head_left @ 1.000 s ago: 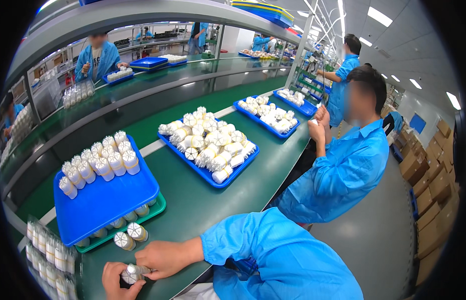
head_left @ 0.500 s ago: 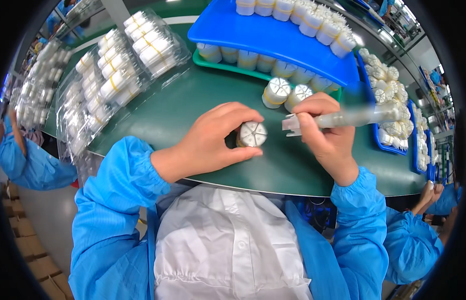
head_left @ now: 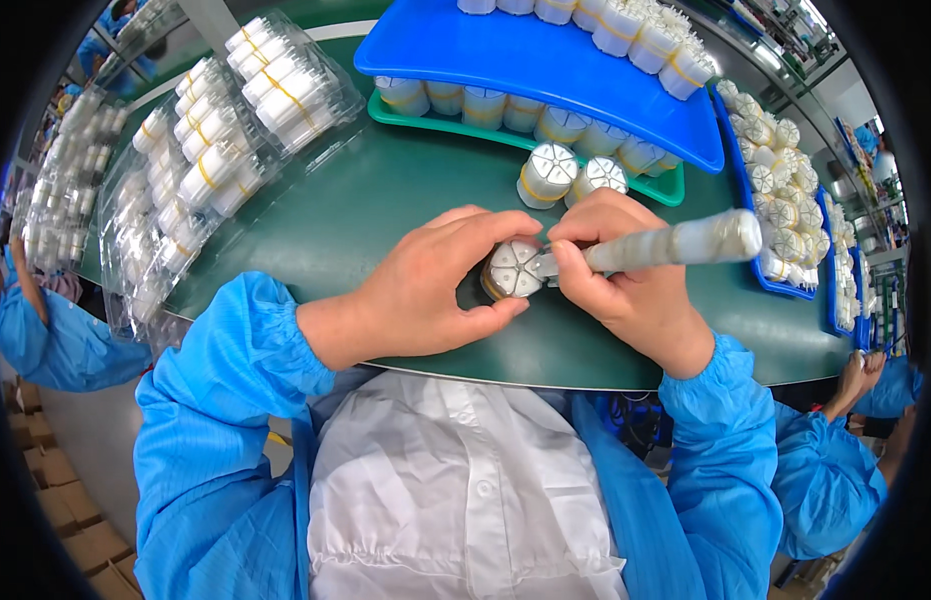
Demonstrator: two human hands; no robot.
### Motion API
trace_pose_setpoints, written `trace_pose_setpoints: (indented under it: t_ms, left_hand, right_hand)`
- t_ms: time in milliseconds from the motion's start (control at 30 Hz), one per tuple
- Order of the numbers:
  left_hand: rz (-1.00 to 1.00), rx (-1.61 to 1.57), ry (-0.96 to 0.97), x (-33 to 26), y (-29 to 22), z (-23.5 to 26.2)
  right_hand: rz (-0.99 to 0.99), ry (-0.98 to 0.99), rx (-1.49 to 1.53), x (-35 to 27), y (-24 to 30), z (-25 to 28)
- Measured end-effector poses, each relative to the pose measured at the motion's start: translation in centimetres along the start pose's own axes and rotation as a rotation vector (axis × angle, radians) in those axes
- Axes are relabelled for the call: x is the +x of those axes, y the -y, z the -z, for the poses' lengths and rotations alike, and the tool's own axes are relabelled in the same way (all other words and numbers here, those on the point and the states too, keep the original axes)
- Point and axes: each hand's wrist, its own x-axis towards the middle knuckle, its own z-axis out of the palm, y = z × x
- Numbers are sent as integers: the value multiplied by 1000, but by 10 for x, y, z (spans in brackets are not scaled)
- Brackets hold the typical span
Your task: The person inserts a wick into the top of small cylindrical candles using a handheld tool. They pick up a candle from a blue tray, hold it steady, and push the wick into the center. The person then places the finished candle into a clear plastic packaging tray. This process is repeated for multiple candles.
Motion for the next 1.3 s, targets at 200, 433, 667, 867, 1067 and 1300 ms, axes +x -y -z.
trace_pose_setpoints:
  t_ms: [200, 433, 667, 867, 1067, 1300]
  left_hand:
    - [129, 59, 38, 1, -4, -4]
    - [115, -66, 17, -1, -3, -7]
    - [45, 75, 26, 3, -1, -4]
    - [99, -3, 3, 0, 0, -9]
    - [118, -61, 42, 1, -2, -7]
    - [116, 50, 43, 3, -2, -6]
  right_hand:
    - [12, 13, 16, -2, -4, -3]
    - [-82, -74, 130, 1, -5, 2]
    - [-11, -36, 59, -1, -5, -3]
    - [-76, -102, 133, 0, -7, 5]
    - [-123, -62, 126, -1, -9, 3]
    - [-120, -58, 91, -4, -7, 3]
